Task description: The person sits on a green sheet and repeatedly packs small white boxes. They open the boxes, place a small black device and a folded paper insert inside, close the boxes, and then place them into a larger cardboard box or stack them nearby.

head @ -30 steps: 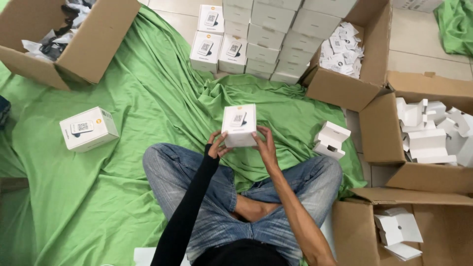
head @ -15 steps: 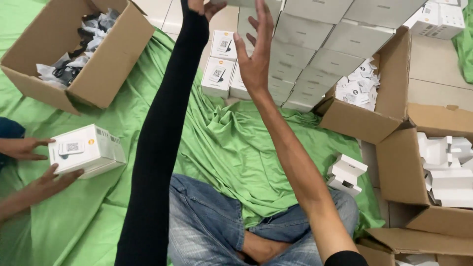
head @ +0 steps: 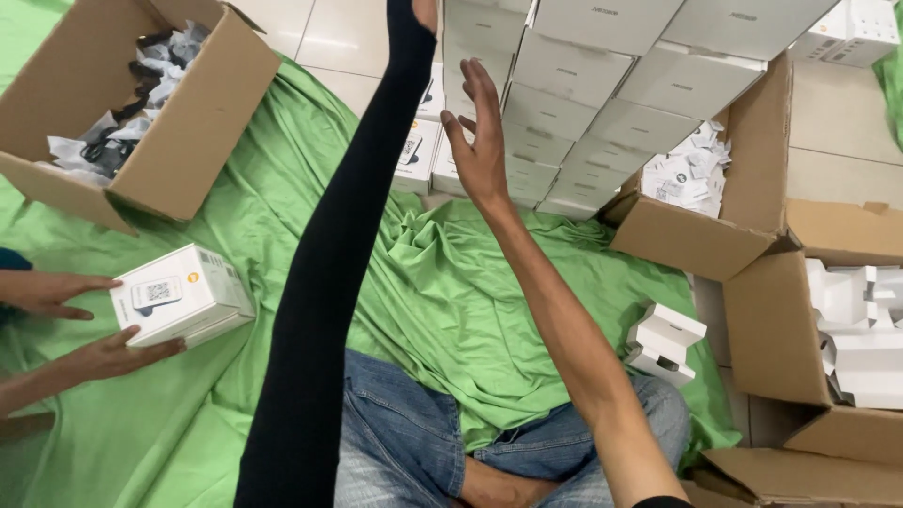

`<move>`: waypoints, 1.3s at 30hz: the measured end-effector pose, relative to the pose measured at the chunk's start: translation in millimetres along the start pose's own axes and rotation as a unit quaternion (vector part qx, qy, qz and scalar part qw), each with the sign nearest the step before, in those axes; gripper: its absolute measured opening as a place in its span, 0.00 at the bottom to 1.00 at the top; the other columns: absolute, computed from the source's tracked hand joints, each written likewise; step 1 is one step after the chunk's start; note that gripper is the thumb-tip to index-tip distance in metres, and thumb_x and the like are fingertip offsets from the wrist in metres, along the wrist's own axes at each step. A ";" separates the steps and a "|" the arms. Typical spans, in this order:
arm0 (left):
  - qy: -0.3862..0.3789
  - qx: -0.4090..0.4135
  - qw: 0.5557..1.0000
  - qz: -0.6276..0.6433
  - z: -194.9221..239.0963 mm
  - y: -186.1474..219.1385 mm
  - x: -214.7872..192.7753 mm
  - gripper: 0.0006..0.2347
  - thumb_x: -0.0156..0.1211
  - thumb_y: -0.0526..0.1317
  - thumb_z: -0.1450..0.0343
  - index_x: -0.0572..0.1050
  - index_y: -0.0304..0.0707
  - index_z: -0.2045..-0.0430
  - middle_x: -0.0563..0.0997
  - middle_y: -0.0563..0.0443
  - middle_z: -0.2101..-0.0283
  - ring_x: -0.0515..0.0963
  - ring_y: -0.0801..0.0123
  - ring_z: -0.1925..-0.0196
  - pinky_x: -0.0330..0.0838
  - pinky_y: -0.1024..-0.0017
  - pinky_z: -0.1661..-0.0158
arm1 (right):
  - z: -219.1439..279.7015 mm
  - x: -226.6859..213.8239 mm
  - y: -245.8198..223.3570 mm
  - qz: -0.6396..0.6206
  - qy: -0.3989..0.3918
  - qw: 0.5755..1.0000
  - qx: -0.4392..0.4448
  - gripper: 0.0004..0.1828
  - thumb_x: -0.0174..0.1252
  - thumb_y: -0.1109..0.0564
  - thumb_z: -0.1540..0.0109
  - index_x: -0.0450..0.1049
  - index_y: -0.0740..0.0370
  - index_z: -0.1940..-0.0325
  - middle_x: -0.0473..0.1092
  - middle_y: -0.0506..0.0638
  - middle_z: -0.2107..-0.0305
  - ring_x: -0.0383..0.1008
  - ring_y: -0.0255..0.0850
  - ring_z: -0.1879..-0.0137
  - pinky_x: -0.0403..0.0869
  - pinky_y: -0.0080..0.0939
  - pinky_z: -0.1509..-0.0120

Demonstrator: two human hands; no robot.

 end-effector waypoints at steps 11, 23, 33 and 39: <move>0.141 -0.087 0.961 -0.222 308.7 129.0 -247.1 0.26 0.57 0.44 0.23 0.63 0.33 0.30 0.66 0.37 0.27 0.62 0.57 0.25 0.57 0.60 0.30 | 82.2 121.2 -44.2 -0.047 -0.142 0.989 0.001 0.35 0.57 0.59 0.29 0.54 0.50 0.19 0.53 0.50 0.22 0.63 0.50 0.21 0.77 0.50 0.30; 0.343 -0.036 0.800 -0.491 495.6 206.9 -580.9 0.27 0.66 0.43 0.26 0.65 0.27 0.34 0.68 0.29 0.31 0.66 0.49 0.28 0.59 0.60 0.30 | 262.5 428.8 -2.3 -0.002 -0.421 0.906 0.037 0.47 0.59 0.42 0.34 0.45 0.64 0.20 0.49 0.64 0.24 0.48 0.58 0.19 0.54 0.52 0.19; 0.368 -0.085 0.894 -0.242 492.2 197.0 -443.7 0.20 0.62 0.46 0.25 0.72 0.30 0.44 0.77 0.36 0.41 0.73 0.57 0.35 0.63 0.64 0.34 | 283.7 370.8 31.3 -0.200 -0.302 0.846 0.391 0.47 0.51 0.29 0.39 0.49 0.54 0.24 0.61 0.64 0.35 0.67 0.57 0.31 0.74 0.62 0.34; 0.290 -0.038 0.889 -0.352 465.5 167.3 -304.3 0.11 0.66 0.41 0.25 0.75 0.30 0.57 0.73 0.31 0.34 0.62 0.51 0.26 0.55 0.58 0.32 | 301.9 222.4 75.1 -0.348 -0.117 0.804 0.467 0.39 0.51 0.30 0.38 0.56 0.53 0.32 0.64 0.62 0.37 0.68 0.55 0.34 0.71 0.62 0.33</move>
Point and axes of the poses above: each hand's wrist, its own z-axis away from the middle knuckle, its own x-axis out of the palm, y = z × x, the point moved 10 cm from there along -z, towards the middle knuckle
